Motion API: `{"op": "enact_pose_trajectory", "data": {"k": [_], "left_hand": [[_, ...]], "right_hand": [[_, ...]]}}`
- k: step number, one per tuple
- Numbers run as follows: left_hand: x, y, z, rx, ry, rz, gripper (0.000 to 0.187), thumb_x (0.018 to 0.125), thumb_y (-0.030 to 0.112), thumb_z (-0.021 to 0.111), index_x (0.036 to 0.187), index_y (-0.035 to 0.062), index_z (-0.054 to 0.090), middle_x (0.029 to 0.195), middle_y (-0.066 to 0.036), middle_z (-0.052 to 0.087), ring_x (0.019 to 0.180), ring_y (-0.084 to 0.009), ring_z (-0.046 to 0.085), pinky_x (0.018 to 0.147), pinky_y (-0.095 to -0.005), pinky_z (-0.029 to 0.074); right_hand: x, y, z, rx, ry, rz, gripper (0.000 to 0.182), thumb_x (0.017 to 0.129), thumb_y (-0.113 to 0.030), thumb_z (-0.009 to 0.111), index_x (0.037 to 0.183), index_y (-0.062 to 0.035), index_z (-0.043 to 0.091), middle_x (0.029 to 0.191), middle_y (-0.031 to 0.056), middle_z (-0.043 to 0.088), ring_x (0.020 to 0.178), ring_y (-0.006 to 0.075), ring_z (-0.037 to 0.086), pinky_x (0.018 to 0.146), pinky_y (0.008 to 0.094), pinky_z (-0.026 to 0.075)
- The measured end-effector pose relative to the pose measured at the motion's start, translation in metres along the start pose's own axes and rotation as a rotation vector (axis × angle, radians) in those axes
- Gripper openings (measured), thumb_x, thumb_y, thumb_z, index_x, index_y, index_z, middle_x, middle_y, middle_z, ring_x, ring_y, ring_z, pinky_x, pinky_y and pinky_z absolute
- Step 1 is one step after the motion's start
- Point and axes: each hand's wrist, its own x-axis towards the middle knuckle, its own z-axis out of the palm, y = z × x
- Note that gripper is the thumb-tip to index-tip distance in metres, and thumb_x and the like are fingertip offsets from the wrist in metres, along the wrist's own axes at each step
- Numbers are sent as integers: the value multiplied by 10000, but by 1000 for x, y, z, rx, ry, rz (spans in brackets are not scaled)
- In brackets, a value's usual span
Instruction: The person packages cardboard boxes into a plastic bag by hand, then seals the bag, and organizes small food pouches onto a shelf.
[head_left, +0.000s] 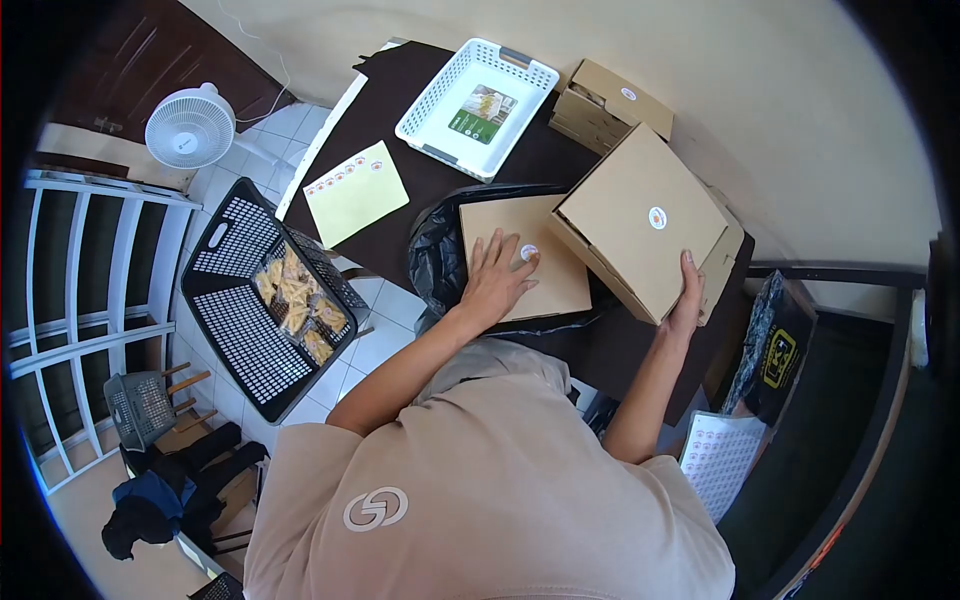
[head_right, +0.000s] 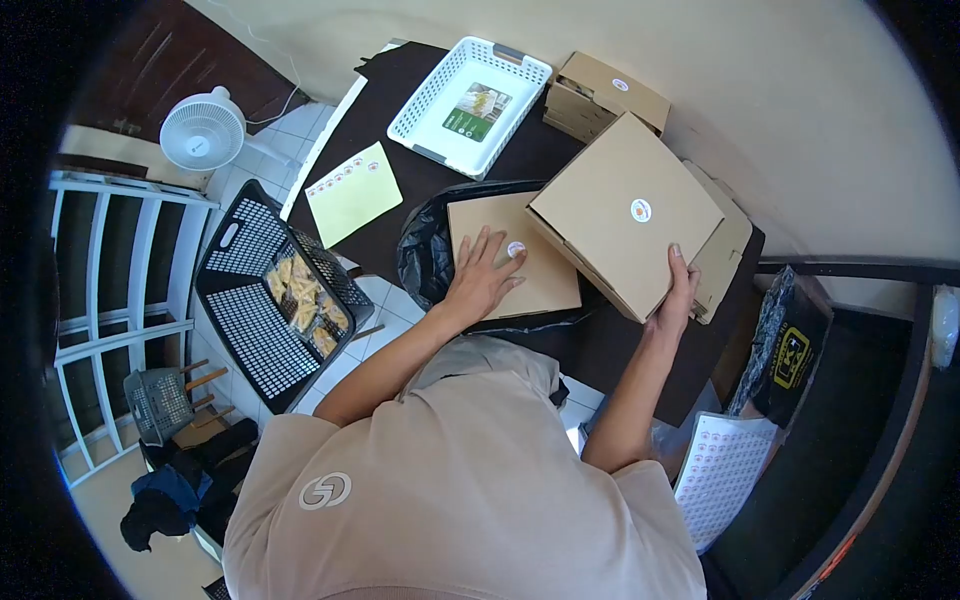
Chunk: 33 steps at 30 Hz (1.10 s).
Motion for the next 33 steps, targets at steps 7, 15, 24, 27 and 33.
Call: {"op": "enact_pose_trajectory", "data": {"k": [7,15,24,27,33], "left_hand": [[-3,-8,5,-94,81,9,430,867,320,636,1248,133,563,1371,-204,434,1371,-444,265,1101,-611,182],[-2,-5,4,-54,75,1,458,860,316,650,1281,152,578,1356,-193,456,1363,-433,285,1115,-587,177],[4,-49,1,-608,315,-192,99,886,108,612,931,39,666,953,-127,671,990,-229,640,936,-356,466],[6,-63,-17,-974,586,-450,113,943,95,570,949,2,634,855,-67,673,808,-132,643,750,-260,506],[10,-35,-71,-671,528,-406,338,868,166,669,1153,11,575,1234,-178,521,1112,-281,535,932,-374,452]], "right_hand": [[-4,4,-18,43,32,-20,474,852,-249,701,1145,13,434,1121,174,545,1032,248,587,863,357,511],[-8,2,-57,44,79,-6,489,928,-279,574,1268,63,496,1196,174,592,1072,249,611,902,345,504],[-13,3,-27,-58,-18,21,503,844,-227,699,1186,37,441,1119,188,558,1035,269,598,882,366,507],[-22,20,-11,-109,-114,101,505,822,-209,720,1186,4,442,1093,182,567,996,251,599,843,346,507],[-32,54,37,-211,-436,286,441,793,-185,758,1030,-97,397,963,121,583,862,177,589,736,307,495]]}}
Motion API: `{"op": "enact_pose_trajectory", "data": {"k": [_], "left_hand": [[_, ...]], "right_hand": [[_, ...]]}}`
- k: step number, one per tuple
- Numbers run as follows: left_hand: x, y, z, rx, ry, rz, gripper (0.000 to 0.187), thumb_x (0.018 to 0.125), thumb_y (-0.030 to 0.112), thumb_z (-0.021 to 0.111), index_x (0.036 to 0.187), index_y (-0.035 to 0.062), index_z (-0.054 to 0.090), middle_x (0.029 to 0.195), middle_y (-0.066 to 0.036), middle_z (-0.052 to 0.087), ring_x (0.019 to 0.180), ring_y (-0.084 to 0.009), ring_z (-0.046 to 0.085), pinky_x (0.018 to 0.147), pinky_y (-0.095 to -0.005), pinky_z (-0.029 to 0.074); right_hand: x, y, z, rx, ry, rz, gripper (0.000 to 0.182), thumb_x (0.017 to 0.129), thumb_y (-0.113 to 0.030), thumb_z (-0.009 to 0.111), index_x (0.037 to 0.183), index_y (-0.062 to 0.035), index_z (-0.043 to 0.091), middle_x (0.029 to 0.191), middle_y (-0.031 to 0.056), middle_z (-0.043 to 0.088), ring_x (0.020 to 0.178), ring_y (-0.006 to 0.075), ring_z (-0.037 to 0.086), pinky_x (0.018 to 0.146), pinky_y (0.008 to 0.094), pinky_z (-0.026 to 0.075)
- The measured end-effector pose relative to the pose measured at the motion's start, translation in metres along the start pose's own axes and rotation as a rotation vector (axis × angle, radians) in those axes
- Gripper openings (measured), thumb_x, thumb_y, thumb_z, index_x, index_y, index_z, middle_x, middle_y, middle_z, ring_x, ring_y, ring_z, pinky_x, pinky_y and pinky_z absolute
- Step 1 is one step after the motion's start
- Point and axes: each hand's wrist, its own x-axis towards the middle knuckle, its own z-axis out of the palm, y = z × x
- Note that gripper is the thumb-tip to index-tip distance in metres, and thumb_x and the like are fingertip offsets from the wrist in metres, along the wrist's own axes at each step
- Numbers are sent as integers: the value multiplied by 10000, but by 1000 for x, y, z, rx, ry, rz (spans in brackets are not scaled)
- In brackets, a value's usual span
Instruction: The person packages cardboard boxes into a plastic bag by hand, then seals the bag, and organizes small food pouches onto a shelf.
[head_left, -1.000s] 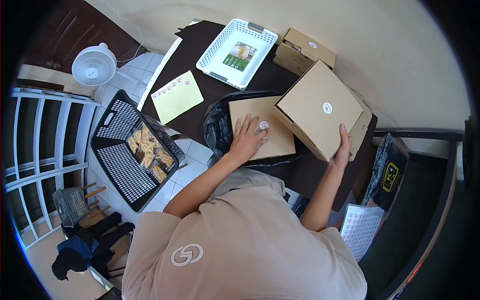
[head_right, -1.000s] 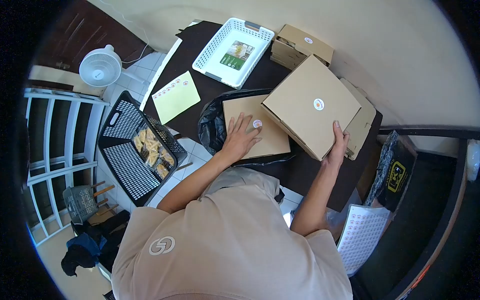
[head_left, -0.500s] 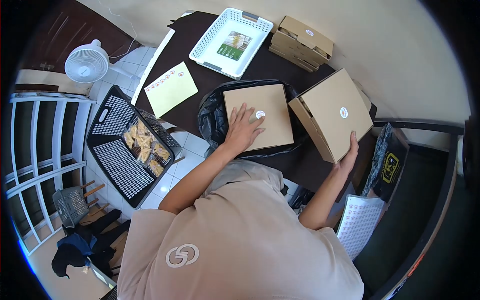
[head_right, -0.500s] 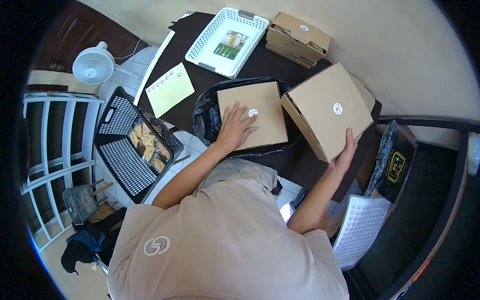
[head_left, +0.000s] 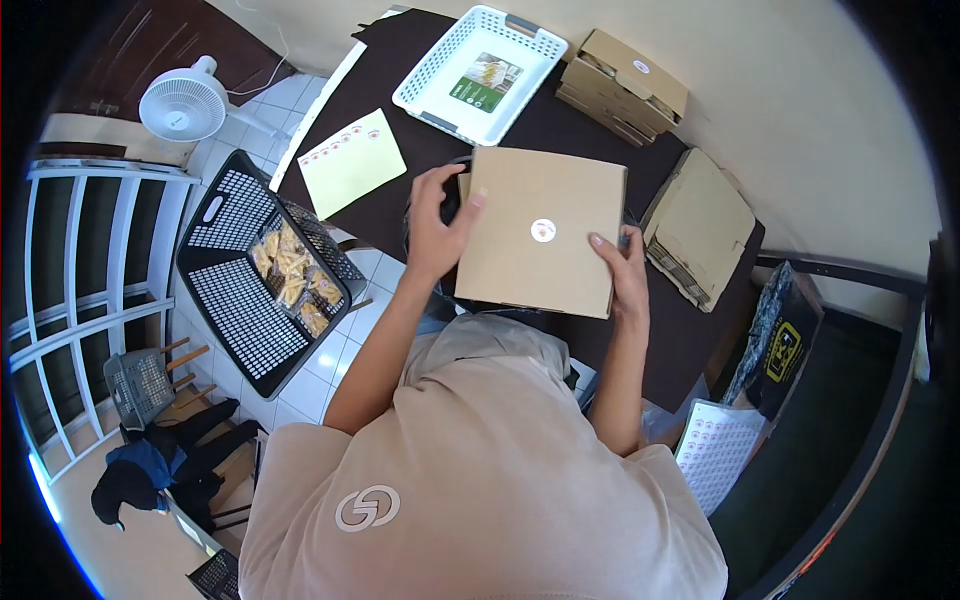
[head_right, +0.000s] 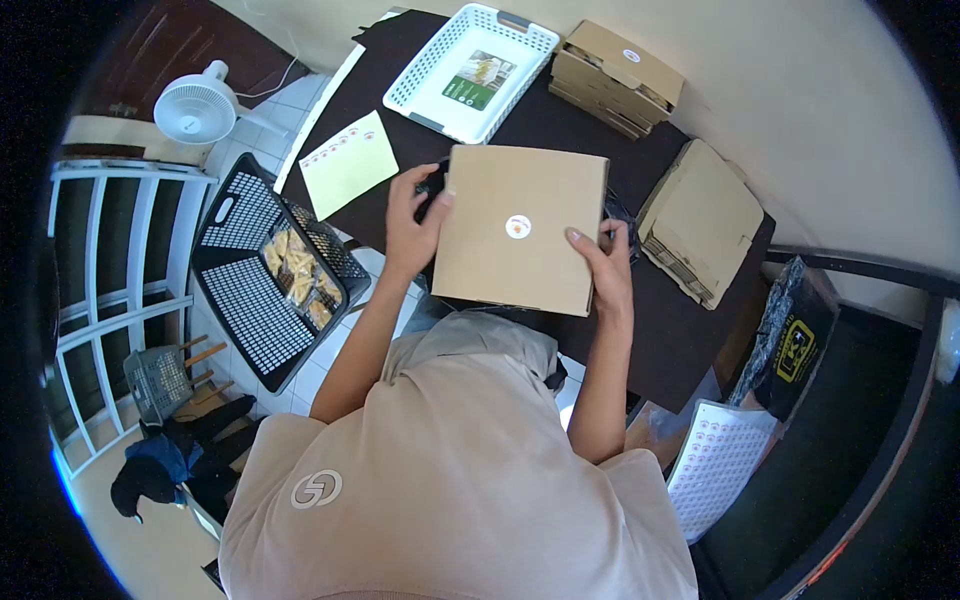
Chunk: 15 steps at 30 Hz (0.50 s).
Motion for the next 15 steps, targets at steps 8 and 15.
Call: {"op": "enact_pose_trajectory", "data": {"k": [8,15], "left_hand": [[-28,-5,14,182,-126,-21,506,862,201,677,1312,54,497,1510,-249,234,1379,-401,303,1108,-412,305],[-30,-5,19,193,-87,12,461,880,174,653,1305,54,518,1522,-254,211,1367,-411,322,1101,-413,315]], "right_hand": [[18,-3,14,-602,-4,-17,545,783,-307,758,1177,-44,488,1084,177,622,943,250,617,816,352,489],[6,-13,62,-1046,161,-457,948,689,-458,802,1386,16,369,1340,322,447,1169,447,516,983,475,423]]}}
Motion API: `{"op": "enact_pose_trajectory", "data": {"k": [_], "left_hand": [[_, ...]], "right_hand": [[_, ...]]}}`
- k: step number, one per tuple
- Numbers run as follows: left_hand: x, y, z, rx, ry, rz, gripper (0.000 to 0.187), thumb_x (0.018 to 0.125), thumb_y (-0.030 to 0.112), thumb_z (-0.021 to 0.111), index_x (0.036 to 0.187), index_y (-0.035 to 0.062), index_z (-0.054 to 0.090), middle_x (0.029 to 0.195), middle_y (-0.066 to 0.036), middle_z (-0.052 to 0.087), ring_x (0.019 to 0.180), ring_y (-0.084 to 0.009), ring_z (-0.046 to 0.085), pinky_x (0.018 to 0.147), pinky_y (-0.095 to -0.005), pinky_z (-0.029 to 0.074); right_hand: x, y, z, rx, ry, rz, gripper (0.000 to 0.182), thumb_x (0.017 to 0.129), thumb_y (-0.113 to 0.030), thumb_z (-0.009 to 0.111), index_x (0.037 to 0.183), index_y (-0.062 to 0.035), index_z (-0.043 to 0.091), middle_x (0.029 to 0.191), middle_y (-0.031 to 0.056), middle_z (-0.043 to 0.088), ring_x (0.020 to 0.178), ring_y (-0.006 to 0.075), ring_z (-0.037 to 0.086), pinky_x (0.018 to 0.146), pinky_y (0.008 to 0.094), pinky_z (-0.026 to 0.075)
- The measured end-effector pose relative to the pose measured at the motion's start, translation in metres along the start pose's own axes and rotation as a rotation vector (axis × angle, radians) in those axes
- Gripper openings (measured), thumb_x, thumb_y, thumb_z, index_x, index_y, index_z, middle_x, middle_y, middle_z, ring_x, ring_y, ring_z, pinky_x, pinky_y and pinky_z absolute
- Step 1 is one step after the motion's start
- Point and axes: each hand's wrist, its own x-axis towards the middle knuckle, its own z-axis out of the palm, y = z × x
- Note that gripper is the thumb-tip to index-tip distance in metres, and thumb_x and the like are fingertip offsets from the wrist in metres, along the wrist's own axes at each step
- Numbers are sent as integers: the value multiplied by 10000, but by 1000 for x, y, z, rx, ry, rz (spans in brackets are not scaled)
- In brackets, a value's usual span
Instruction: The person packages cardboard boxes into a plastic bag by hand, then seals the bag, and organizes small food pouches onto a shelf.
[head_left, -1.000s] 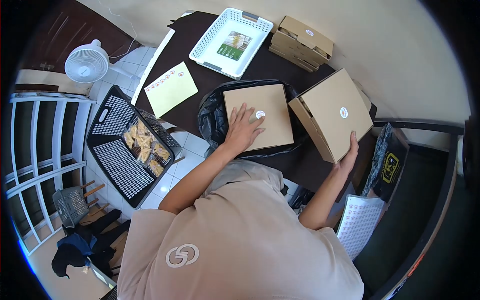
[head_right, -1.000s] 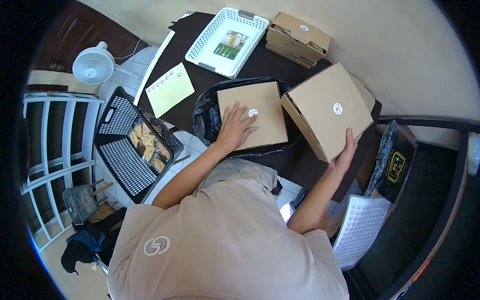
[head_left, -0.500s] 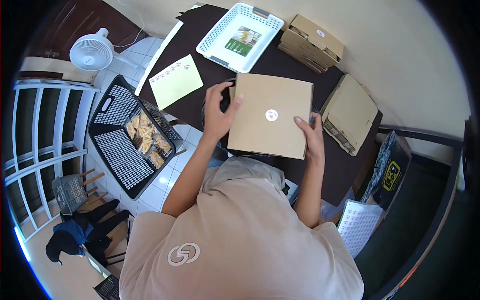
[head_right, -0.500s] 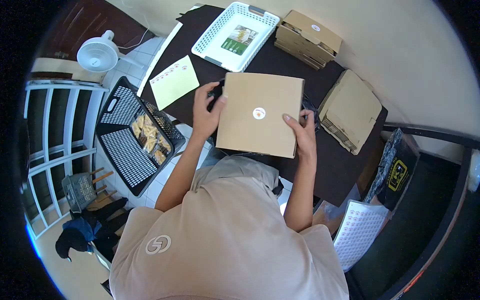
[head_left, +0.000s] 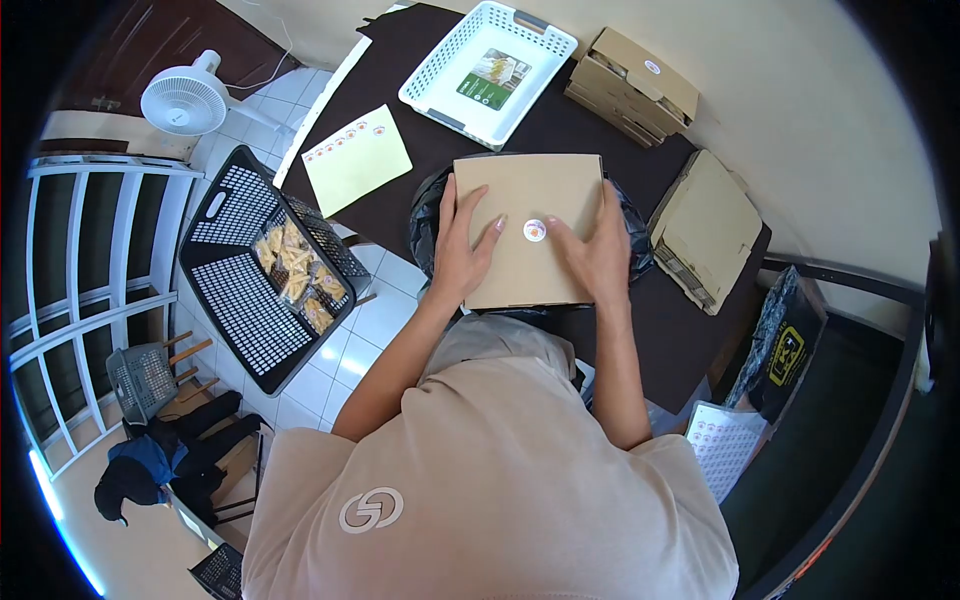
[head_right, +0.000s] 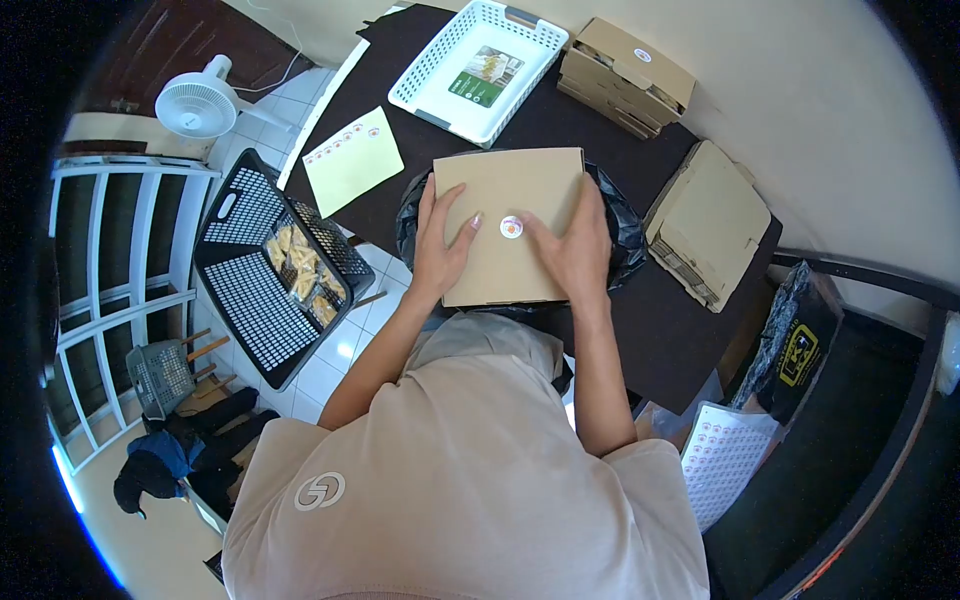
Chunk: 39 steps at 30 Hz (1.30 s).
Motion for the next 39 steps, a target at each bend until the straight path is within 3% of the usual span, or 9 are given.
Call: {"op": "enact_pose_trajectory", "data": {"k": [2,8,19,22,29,32,34,35,39], "left_hand": [[0,1,-1,-1,4,13,453,882,169,650,1302,56,523,1527,-256,202,1368,-412,319,1100,-413,316],[0,7,-3,-11,-15,-10,420,874,153,657,1271,54,558,1533,-260,187,1356,-420,343,1077,-416,348],[0,1,2,11,24,25,384,869,132,655,1237,52,581,1507,-285,222,1351,-431,339,1093,-427,319],[0,4,0,-30,37,18,382,871,138,654,1235,51,579,1504,-283,231,1351,-427,339,1093,-428,318],[-1,0,1,-36,8,30,392,874,152,655,1245,55,575,1510,-283,221,1354,-423,340,1091,-425,322],[0,2,1,-4,8,28,394,874,153,655,1247,55,576,1513,-282,217,1350,-424,346,1089,-422,326],[-1,4,-1,16,1,4,391,874,153,656,1245,57,578,1510,-281,225,1346,-425,352,1085,-422,331],[-1,3,-1,16,2,9,391,874,153,656,1245,57,578,1510,-281,225,1346,-425,352,1085,-422,331],[-2,4,-1,6,33,20,377,878,173,657,1233,66,587,1498,-256,280,1346,-386,373,1088,-406,328]], "right_hand": [[1,-11,5,-106,15,-106,1006,668,-477,812,1401,21,336,1381,329,398,1176,457,508,980,481,429],[6,-26,3,-196,-98,30,1094,634,-525,816,1422,7,273,1365,313,391,1125,473,526,908,510,469],[18,12,9,-32,28,-75,727,822,-416,696,1340,25,439,1239,289,533,1090,443,572,910,472,473],[13,12,0,35,-28,10,740,813,-395,717,1342,37,434,1226,282,563,1129,411,569,943,446,458],[0,-2,0,-131,87,-84,771,793,-374,727,1368,10,387,1104,270,627,1038,413,614,898,452,480],[20,22,-8,136,36,16,635,782,-359,736,1258,3,522,1019,224,672,953,385,655,839,423,510],[37,32,-15,115,-12,134,415,795,-308,725,1064,-2,648,934,201,695,877,345,681,792,397,523],[45,35,-17,107,100,53,311,800,-279,718,923,5,691,865,203,698,815,316,693,755,383,530],[106,50,-33,48,342,-36,248,776,-218,740,902,-13,682,817,160,673,768,309,656,730,392,510]]}}
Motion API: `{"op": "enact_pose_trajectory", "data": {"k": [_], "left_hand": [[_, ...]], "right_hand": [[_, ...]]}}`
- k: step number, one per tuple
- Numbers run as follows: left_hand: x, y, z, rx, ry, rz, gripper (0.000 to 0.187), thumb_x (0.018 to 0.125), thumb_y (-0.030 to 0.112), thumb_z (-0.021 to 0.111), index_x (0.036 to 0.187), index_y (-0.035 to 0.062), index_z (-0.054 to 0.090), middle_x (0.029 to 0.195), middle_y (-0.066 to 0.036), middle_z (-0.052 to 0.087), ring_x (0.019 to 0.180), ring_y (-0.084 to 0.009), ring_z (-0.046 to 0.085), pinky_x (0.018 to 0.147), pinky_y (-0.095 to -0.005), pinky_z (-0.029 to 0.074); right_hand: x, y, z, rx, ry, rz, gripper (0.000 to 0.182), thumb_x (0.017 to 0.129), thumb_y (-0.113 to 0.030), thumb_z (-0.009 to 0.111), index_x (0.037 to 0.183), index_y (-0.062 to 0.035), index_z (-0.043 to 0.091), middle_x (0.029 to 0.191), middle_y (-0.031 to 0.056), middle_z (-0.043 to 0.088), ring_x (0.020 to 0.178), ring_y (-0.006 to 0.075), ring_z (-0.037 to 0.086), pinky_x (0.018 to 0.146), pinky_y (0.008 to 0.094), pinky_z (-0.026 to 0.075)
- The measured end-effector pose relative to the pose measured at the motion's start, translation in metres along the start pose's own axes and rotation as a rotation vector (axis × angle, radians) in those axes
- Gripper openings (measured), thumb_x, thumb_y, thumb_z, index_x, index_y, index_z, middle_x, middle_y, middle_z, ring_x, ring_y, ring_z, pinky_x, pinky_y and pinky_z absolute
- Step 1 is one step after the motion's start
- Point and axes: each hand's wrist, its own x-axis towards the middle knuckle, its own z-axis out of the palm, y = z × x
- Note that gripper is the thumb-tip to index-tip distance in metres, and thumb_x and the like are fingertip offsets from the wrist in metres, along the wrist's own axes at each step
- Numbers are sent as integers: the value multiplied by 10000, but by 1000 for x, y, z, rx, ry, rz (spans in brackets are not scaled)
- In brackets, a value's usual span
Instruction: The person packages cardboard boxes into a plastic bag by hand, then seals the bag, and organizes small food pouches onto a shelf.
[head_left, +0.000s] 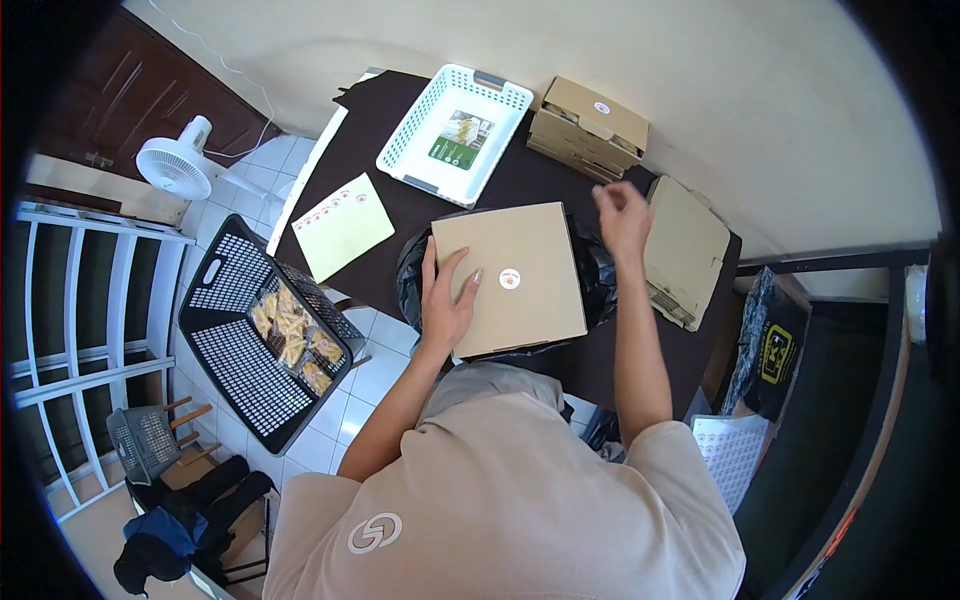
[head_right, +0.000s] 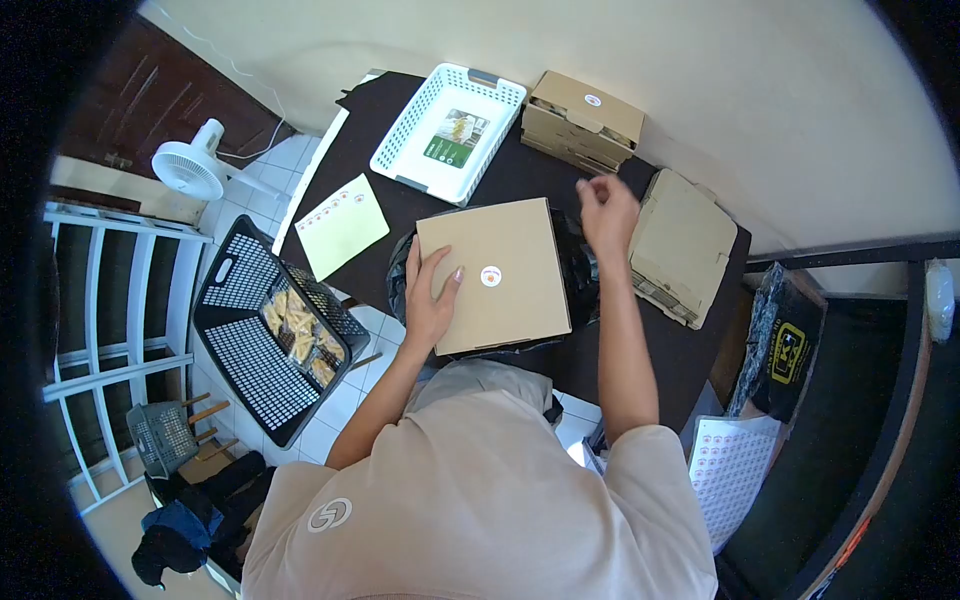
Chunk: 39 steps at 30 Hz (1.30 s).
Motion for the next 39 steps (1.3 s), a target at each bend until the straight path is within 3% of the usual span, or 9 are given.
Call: {"op": "enact_pose_trajectory", "data": {"k": [2,4,7,10,16,31,39], "left_hand": [[1,1,-1,-3,7,4,377,877,173,658,1232,65,588,1496,-255,283,1348,-385,371,1089,-406,326],[1,0,-1,12,-14,13,384,874,142,654,1242,61,581,1502,-270,246,1352,-415,346,1084,-420,337],[1,1,-2,1,-19,-4,382,874,140,655,1240,59,581,1502,-263,251,1355,-414,342,1087,-419,333],[1,2,-2,-21,-18,-23,381,876,142,653,1239,52,581,1503,-257,253,1359,-410,337,1091,-417,328],[1,5,-2,-9,-21,-54,372,877,151,656,1229,49,590,1512,-252,242,1368,-400,329,1099,-413,318],[2,2,-1,-25,-27,-55,376,876,153,659,1234,60,587,1509,-245,248,1374,-389,322,1104,-416,311],[2,1,-1,-9,-30,-47,375,877,148,659,1233,56,587,1509,-246,245,1377,-386,319,1106,-412,305]], "right_hand": [[35,-5,-2,-18,62,-37,225,771,-198,744,900,-24,682,836,151,663,804,312,641,754,398,498],[65,-10,-2,-177,186,-208,226,754,-171,754,921,-38,679,937,151,642,935,323,600,841,420,466],[100,-9,9,-219,139,-363,264,739,-156,760,958,-36,675,1038,161,629,1046,334,558,906,438,440],[119,1,25,-259,90,-462,275,734,-139,751,977,-34,676,1020,168,637,1007,342,581,899,443,454],[126,14,40,-257,-83,-450,264,733,-110,732,984,-46,685,971,158,653,935,347,610,866,446,469],[126,19,44,-249,-71,-542,185,740,-89,710,920,-59,678,947,141,654,923,332,605,838,439,469],[129,17,42,-211,-124,-558,227,710,-74,734,922,-50,657,967,140,648,936,334,599,857,447,466]]}}
